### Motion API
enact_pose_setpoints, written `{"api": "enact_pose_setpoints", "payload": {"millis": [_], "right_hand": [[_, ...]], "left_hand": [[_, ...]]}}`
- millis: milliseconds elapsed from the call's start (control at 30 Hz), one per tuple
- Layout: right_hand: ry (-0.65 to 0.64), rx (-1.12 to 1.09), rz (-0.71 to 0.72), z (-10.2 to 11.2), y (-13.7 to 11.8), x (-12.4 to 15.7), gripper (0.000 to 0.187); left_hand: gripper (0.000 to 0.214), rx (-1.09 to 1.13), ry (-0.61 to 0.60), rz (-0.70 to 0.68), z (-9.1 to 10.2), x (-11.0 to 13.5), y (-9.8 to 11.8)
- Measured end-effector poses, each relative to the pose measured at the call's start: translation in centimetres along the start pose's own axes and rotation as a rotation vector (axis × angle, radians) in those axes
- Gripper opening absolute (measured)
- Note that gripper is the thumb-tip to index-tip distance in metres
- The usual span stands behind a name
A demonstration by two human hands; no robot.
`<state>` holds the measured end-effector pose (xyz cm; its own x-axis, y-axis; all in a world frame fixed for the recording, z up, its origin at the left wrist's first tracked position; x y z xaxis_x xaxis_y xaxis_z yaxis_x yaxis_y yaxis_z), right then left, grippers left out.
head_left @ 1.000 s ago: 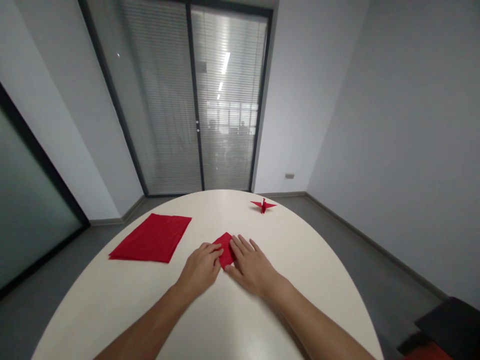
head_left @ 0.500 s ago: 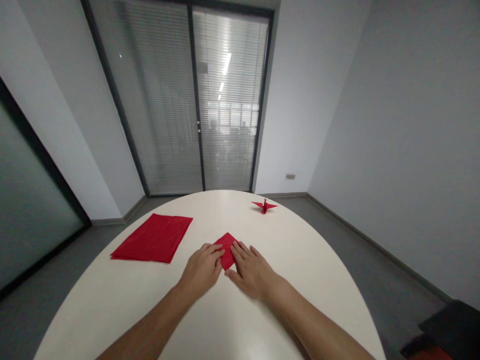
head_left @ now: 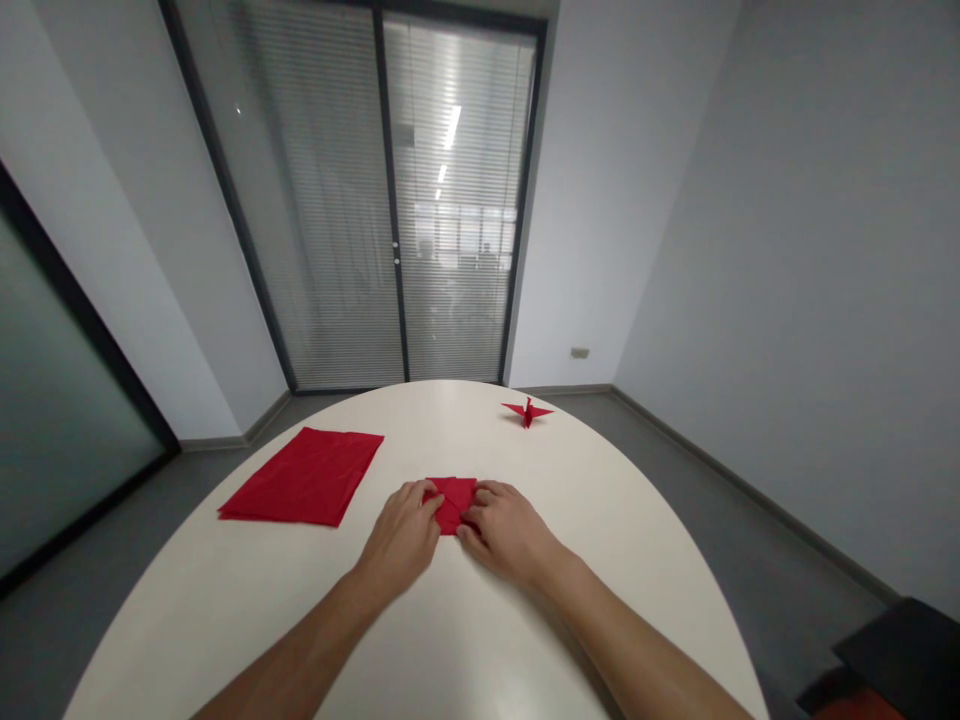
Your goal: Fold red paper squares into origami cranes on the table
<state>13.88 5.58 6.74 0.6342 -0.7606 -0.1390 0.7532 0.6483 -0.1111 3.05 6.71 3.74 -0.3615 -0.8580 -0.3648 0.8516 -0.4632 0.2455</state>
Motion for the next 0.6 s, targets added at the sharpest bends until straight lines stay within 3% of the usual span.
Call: {"api": "enact_pose_setpoints", "payload": {"millis": [133,300,467,600], "right_hand": [[0.007,-0.053,0.151,-0.2,-0.8,0.1,0.024],[0.027,-0.199,0.198,-0.7,0.1,0.2,0.021],[0.100,-0.318,0.165,-1.0,1.5,0.0,0.019],[0.163,-0.370,0.060,-1.4,2.9,-0.3,0.024]], "left_hand": [[0.032,-0.027,-0.015,-0.003,0.3,0.0,0.4],[0.030,-0.020,-0.006,-0.026,0.3,0.1,0.5],[0.031,0.038,0.027,-0.075,0.1,0.2,0.6],[0.029,0.088,0.027,-0.132,-0.1,0.3,1.0]]}}
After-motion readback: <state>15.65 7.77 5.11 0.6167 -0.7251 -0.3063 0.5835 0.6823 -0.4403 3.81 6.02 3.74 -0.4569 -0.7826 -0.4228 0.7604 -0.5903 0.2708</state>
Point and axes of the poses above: each hand's wrist, its own x-axis away from the middle knuckle, its own z-axis out of the back of the hand, y = z × x, the point moved 9 cm from there along -x, towards the middle knuckle, and after that the axes turned 1 degree about -y, right-handed, at the moved point
